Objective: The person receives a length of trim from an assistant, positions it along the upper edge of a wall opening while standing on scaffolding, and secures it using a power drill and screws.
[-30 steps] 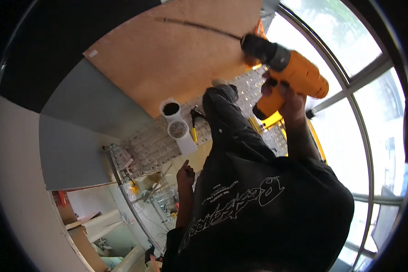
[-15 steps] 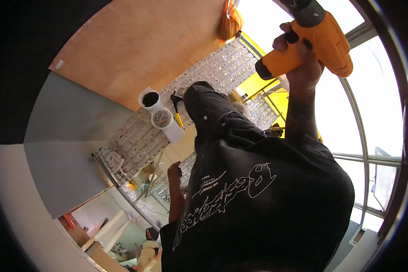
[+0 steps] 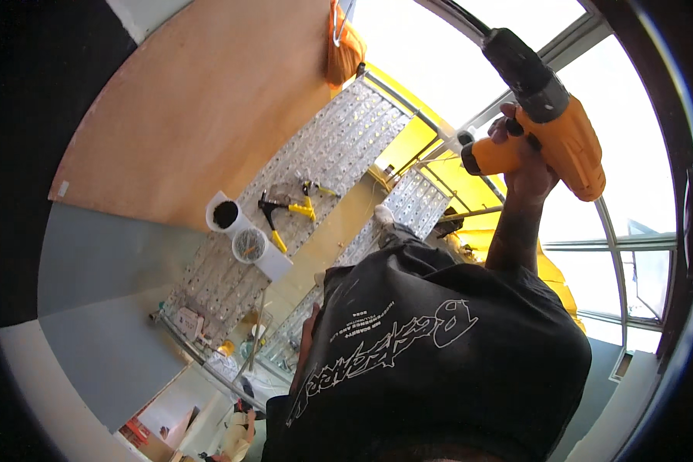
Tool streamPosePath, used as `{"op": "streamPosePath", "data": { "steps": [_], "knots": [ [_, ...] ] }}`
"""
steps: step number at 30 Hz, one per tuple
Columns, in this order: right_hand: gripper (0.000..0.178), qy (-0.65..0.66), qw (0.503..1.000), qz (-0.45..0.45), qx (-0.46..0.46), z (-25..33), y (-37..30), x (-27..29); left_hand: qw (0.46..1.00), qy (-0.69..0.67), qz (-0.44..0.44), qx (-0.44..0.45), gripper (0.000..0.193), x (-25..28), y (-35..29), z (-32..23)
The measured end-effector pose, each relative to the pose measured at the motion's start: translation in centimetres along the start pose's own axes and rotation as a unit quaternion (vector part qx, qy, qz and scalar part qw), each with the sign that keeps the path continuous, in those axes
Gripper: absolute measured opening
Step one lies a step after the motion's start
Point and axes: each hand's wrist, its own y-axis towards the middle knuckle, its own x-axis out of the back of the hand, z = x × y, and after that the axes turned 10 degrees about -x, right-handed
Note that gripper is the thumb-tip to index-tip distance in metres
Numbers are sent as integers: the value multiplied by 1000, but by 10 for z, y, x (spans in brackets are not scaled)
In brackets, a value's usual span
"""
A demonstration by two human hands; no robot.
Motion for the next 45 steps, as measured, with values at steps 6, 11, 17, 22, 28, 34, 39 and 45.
{"op": "streamPosePath", "data": {
  "steps": [6,11,17,22,28,34,39,45],
  "knots": [
    [41,-15,999,-31,33,-4,35,86,1000,15,-2,3,30,-22,40,-40],
    [43,6,1000,-25,12,-26,65,172,999,29,-22,16,30,-62,70,-82],
    [46,5,999,-33,31,-45,104,247,996,27,-63,50,30,-109,114,-129],
    [42,74,997,-18,-10,-61,137,267,993,23,-97,69,30,-125,141,-159],
    [51,127,990,-56,-31,-74,164,262,992,25,-114,56,30,-131,163,-172],
    [50,196,978,-66,-11,-60,168,202,992,19,-118,43,30,-130,166,-175],
    [45,184,978,-101,-24,-28,164,162,995,17,-102,10,31,-117,158,-157],
    [45,203,975,-91,14,-4,142,165,984,47,-148,-91,31,-74,130,-122]
  ]
}}
